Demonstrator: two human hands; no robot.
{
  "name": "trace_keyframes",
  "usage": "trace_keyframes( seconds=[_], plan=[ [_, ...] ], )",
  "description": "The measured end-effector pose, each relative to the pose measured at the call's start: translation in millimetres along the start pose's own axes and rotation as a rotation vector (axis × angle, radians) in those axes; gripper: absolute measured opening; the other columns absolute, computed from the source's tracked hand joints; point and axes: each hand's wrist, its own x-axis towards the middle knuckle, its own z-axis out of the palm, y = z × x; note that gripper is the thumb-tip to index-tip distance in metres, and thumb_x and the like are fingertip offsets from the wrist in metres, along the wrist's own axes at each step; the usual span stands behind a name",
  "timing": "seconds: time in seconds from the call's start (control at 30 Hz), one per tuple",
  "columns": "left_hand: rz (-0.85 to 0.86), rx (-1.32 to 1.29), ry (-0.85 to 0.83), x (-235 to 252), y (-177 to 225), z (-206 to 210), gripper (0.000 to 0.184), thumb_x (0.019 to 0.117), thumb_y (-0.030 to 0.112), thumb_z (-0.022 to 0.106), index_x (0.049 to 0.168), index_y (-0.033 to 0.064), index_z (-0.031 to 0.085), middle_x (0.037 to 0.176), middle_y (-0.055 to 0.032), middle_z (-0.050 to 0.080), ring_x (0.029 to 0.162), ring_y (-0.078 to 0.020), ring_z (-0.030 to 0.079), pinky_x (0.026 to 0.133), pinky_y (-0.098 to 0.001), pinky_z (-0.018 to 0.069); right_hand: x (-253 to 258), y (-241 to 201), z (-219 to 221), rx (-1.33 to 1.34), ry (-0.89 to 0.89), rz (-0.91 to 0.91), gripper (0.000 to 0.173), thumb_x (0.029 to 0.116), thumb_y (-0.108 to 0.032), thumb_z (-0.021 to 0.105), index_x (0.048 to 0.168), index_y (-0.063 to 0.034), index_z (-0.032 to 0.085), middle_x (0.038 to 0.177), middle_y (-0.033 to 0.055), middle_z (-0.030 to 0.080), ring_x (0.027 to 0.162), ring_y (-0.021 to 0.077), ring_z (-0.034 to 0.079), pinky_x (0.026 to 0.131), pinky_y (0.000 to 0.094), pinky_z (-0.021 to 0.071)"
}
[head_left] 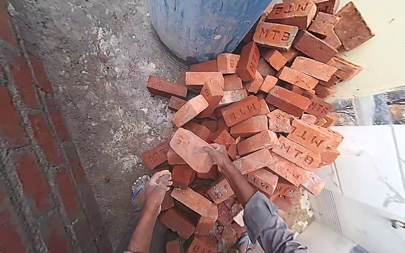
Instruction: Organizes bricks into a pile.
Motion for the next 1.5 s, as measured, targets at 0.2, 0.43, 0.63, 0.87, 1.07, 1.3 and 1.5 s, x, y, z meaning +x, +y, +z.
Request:
trace_keyframes(
  seconds=[0.2, 0.43, 0.63, 0.87, 1.07, 1.3, 1.5],
  plan=[
    [0.022, 0.076, -0.066, 0, 14, 28, 0.030, 0.1026, 0.030, 0.062, 0.123, 0.0080, 0.068, 0.103, -0.0115, 0.075, 0.085, -0.0255, 0.074, 0.072, -0.0437, 0.0630, -81, -132, -213, 0.246, 0.091, -0.142, 0.040, 0.0897, -0.047, 0.071, 0.113, -0.0144, 0.073, 0.095, 0.0117, 0.074, 0.080, 0.0259, 0.072, 0.066, 0.0462, 0.0616],
    [0.014, 0.117, -0.084, -13, -2, 32, 0.030, 0.1022, 0.030, 0.063, 0.122, 0.0079, 0.069, 0.103, -0.0103, 0.075, 0.084, -0.0228, 0.075, 0.072, -0.0410, 0.0642, -22, -233, -346, -0.029, 0.751, -0.674, 0.063, 0.0915, -0.037, 0.072, 0.145, -0.0090, 0.052, 0.128, 0.0084, 0.065, 0.110, 0.0163, 0.067, 0.089, 0.0370, 0.0593],
    [-0.016, 0.028, -0.040, -17, -5, 6, 0.029, 0.1027, 0.025, 0.062, 0.123, 0.0052, 0.067, 0.105, -0.0119, 0.074, 0.085, -0.0224, 0.074, 0.073, -0.0388, 0.0639, 9, -42, -45, -0.753, 0.102, -0.538, 0.064, 0.0921, -0.045, 0.069, 0.145, -0.0109, 0.055, 0.134, 0.0132, 0.064, 0.122, 0.0278, 0.063, 0.101, 0.0522, 0.0530],
    [-0.053, -0.044, 0.039, -22, -21, -25, 0.029, 0.1017, 0.026, 0.063, 0.123, 0.0069, 0.068, 0.103, -0.0100, 0.074, 0.085, -0.0220, 0.075, 0.073, -0.0383, 0.0645, 71, 105, 168, -1.384, 0.016, -0.577, 0.096, 0.0831, -0.020, 0.074, 0.165, -0.0190, 0.024, 0.164, 0.0261, 0.030, 0.151, 0.0464, 0.029, 0.118, 0.0726, 0.0225],
    [-0.068, -0.077, 0.062, -31, -29, -38, 0.030, 0.1019, 0.026, 0.062, 0.124, 0.0068, 0.068, 0.103, -0.0103, 0.075, 0.085, -0.0229, 0.075, 0.072, -0.0391, 0.0639, 81, 105, 141, -1.547, -0.026, -0.565, 0.090, 0.0826, -0.018, 0.075, 0.161, -0.0187, 0.031, 0.148, 0.0288, 0.048, 0.136, 0.0500, 0.047, 0.103, 0.0716, 0.0411],
    [-0.037, 0.006, 0.017, -22, -28, -20, 0.033, 0.1008, 0.030, 0.062, 0.124, 0.0073, 0.068, 0.100, -0.0113, 0.075, 0.083, -0.0250, 0.075, 0.069, -0.0414, 0.0634, 25, 31, 59, -0.972, -0.090, -0.271, 0.103, 0.0555, -0.063, 0.080, 0.144, -0.0189, 0.050, 0.115, 0.0046, 0.071, 0.098, 0.0239, 0.071, 0.075, 0.0532, 0.0586],
    [-0.025, 0.014, -0.020, -22, -14, 7, 0.032, 0.1022, 0.029, 0.062, 0.124, 0.0067, 0.068, 0.105, -0.0117, 0.074, 0.087, -0.0241, 0.075, 0.074, -0.0420, 0.0639, -85, -161, -175, -0.704, 0.171, -0.435, 0.081, 0.0545, -0.057, 0.088, 0.121, -0.0213, 0.059, 0.096, -0.0002, 0.071, 0.084, 0.0141, 0.071, 0.069, 0.0461, 0.0613]
  ],
)
